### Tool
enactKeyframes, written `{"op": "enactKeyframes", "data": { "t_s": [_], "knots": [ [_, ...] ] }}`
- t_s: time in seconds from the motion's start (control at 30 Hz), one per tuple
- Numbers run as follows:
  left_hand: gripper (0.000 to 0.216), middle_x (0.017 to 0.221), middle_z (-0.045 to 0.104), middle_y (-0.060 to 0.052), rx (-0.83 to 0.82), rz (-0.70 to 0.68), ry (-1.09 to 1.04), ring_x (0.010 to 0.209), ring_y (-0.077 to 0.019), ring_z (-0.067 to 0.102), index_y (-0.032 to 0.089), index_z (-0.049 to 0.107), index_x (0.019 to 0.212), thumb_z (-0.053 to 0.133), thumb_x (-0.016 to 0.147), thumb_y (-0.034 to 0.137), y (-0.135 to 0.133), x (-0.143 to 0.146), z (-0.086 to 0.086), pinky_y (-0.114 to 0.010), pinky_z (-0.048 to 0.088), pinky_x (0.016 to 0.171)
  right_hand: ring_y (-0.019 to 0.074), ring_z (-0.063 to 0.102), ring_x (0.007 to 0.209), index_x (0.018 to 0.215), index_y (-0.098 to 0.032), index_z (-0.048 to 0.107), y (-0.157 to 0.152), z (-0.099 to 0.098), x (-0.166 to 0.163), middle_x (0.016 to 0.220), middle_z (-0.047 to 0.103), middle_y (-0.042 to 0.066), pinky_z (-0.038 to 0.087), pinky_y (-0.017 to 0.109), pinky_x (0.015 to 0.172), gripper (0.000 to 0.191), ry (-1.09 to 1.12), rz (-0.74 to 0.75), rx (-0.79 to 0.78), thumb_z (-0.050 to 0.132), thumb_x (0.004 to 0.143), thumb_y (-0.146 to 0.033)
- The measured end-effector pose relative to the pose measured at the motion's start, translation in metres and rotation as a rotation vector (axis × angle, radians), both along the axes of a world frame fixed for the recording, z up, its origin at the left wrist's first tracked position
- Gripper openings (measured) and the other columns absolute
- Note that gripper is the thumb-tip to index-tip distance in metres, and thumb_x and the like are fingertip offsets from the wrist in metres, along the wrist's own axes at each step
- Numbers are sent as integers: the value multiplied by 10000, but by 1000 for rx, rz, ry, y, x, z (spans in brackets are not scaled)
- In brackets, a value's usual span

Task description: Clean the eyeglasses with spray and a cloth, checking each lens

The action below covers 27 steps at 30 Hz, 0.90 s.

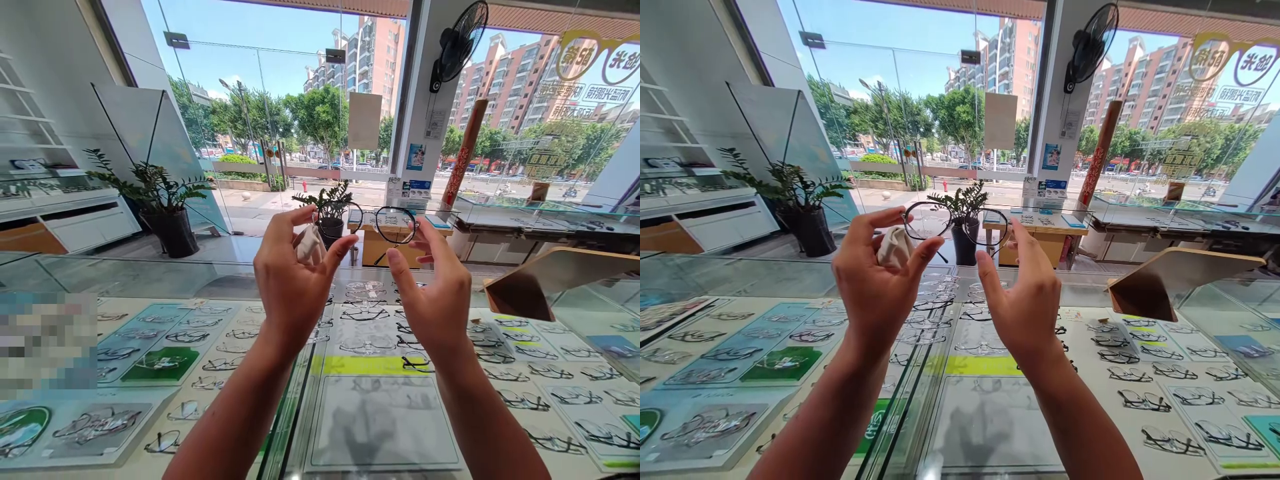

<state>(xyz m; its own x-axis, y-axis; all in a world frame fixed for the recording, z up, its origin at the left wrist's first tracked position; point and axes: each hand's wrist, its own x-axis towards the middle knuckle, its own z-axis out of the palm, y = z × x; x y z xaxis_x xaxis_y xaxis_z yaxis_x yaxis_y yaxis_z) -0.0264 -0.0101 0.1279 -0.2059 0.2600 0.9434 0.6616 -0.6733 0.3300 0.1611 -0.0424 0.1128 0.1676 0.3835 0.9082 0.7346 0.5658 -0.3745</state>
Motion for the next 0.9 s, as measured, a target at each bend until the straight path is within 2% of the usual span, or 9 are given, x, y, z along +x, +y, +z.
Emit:
{"op": "enactKeyframes", "data": {
  "t_s": [0.27, 0.9],
  "knots": [
    [575, 1145, 750, -97, 16, -31, 10, 1056, -237, 725, 185, 682, 1242, 852, 842, 562, 1, 1, 0, -354, 583, 877, 282, 781, 979, 1399, -190, 661, 0, 2, 1, 1165, 818, 129, 632, 509, 885, 520, 52, -15, -25, 663, 998, -521],
    [540, 1127, 725, -92, 65, -45, 34, 1026, -230, 701, 212, 676, 1255, 856, 850, 521, 0, 3, -1, -350, 609, 859, 292, 791, 953, 1398, -189, 661, 9, -2, 2, 1268, 796, 171, 619, 498, 879, 539, 60, -12, -127, 637, 999, -550]
  ]
}}
